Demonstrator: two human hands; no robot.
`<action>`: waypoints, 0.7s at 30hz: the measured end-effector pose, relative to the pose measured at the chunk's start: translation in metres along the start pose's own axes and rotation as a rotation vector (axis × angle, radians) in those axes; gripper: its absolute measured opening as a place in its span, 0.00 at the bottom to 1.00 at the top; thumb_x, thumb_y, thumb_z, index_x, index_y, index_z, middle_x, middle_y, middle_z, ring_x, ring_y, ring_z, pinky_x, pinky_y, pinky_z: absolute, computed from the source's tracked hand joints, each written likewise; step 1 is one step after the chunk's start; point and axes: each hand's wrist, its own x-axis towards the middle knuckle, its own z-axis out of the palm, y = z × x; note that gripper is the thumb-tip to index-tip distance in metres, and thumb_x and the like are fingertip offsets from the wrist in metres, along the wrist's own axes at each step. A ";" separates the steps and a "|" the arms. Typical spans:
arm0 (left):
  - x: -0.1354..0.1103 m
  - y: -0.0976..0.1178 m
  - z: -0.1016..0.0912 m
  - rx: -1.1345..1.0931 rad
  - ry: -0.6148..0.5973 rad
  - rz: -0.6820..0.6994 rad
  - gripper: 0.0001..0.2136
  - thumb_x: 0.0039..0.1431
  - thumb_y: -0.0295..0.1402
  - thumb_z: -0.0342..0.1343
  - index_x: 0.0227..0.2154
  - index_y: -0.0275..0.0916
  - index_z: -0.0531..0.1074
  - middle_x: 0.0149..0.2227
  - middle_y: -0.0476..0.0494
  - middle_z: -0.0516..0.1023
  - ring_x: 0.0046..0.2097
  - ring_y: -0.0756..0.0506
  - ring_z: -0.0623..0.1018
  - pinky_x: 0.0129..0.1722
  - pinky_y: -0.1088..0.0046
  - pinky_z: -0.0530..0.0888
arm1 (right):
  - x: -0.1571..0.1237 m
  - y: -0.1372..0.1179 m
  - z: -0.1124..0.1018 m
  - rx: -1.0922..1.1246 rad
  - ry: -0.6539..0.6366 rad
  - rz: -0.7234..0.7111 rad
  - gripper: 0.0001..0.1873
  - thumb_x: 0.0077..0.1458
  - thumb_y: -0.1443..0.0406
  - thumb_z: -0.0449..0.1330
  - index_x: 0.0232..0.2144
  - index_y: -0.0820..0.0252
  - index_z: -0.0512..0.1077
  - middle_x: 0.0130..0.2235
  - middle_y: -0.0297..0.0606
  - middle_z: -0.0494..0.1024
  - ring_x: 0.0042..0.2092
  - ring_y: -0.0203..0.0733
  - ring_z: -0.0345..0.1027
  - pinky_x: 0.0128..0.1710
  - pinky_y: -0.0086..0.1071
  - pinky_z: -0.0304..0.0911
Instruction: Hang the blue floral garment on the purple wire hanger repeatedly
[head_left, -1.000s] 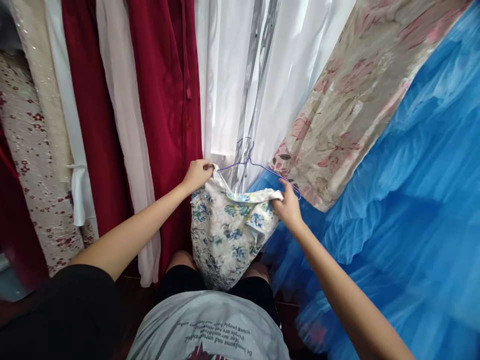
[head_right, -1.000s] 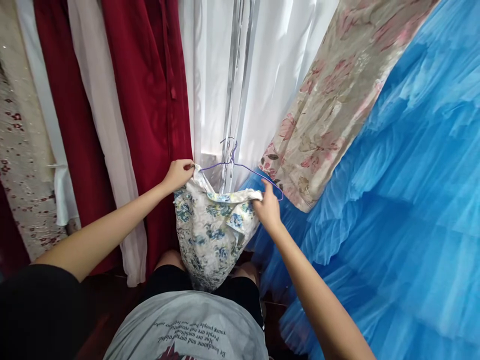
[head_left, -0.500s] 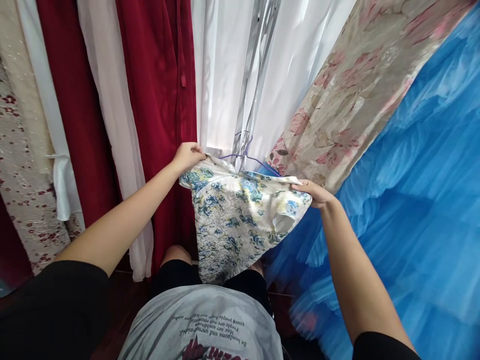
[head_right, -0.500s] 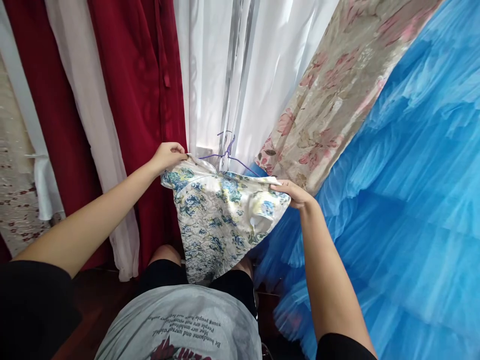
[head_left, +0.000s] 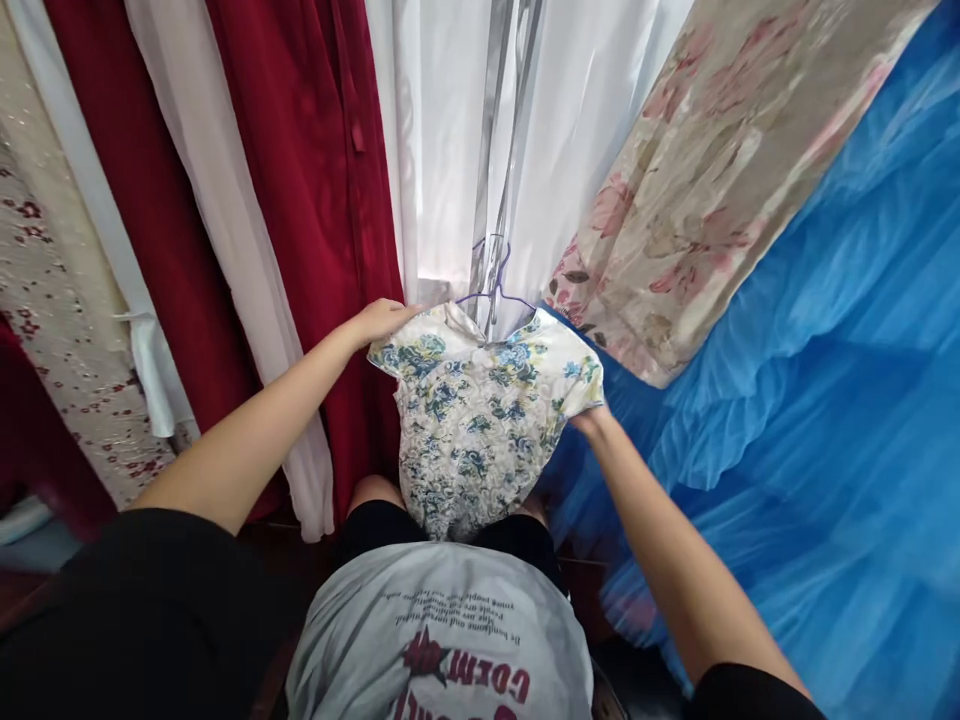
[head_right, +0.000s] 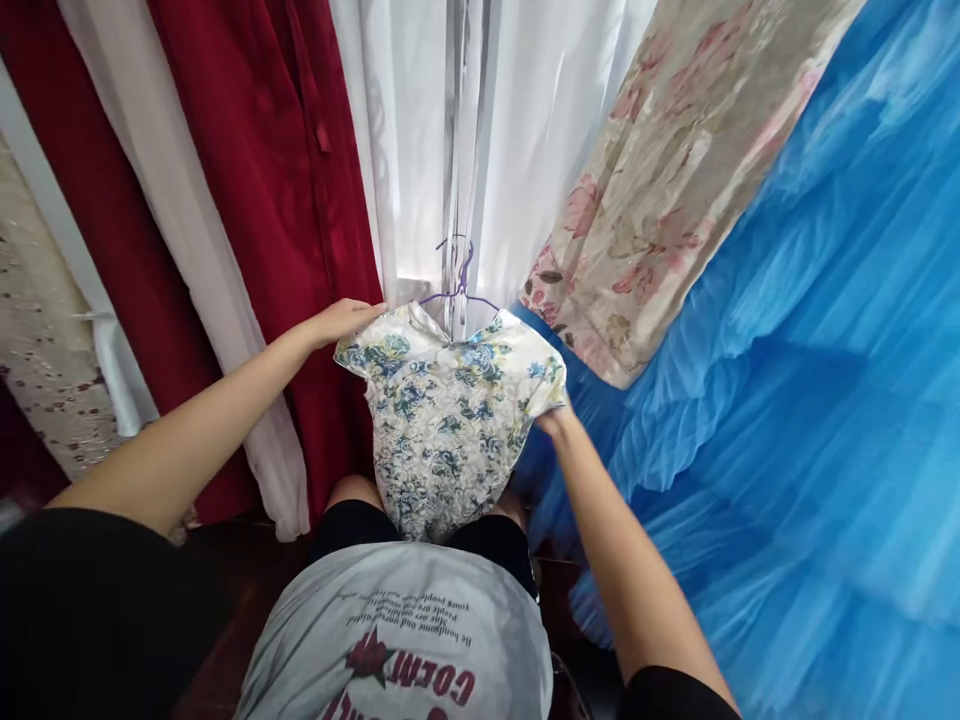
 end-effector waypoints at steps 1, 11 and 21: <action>-0.010 -0.006 -0.006 -0.034 -0.007 0.000 0.20 0.42 0.50 0.70 0.17 0.39 0.73 0.18 0.46 0.70 0.25 0.45 0.71 0.26 0.71 0.65 | 0.001 0.000 -0.008 0.062 -0.011 0.051 0.32 0.68 0.44 0.43 0.44 0.61 0.76 0.40 0.44 0.83 0.44 0.51 0.78 0.44 0.47 0.74; -0.037 0.025 0.009 -0.227 0.350 0.304 0.24 0.54 0.51 0.61 0.45 0.37 0.76 0.44 0.40 0.79 0.46 0.41 0.77 0.48 0.66 0.74 | 0.015 -0.051 -0.030 0.554 0.263 0.052 0.21 0.48 0.47 0.69 0.28 0.56 0.70 0.22 0.30 0.75 0.31 0.47 0.77 0.31 0.37 0.75; -0.057 0.035 0.000 0.548 0.125 0.643 0.35 0.55 0.47 0.65 0.64 0.48 0.64 0.68 0.39 0.62 0.69 0.31 0.59 0.69 0.44 0.51 | 0.020 -0.071 -0.009 0.612 0.488 0.011 0.20 0.53 0.50 0.67 0.25 0.55 0.66 0.21 0.25 0.68 0.24 0.35 0.65 0.24 0.28 0.66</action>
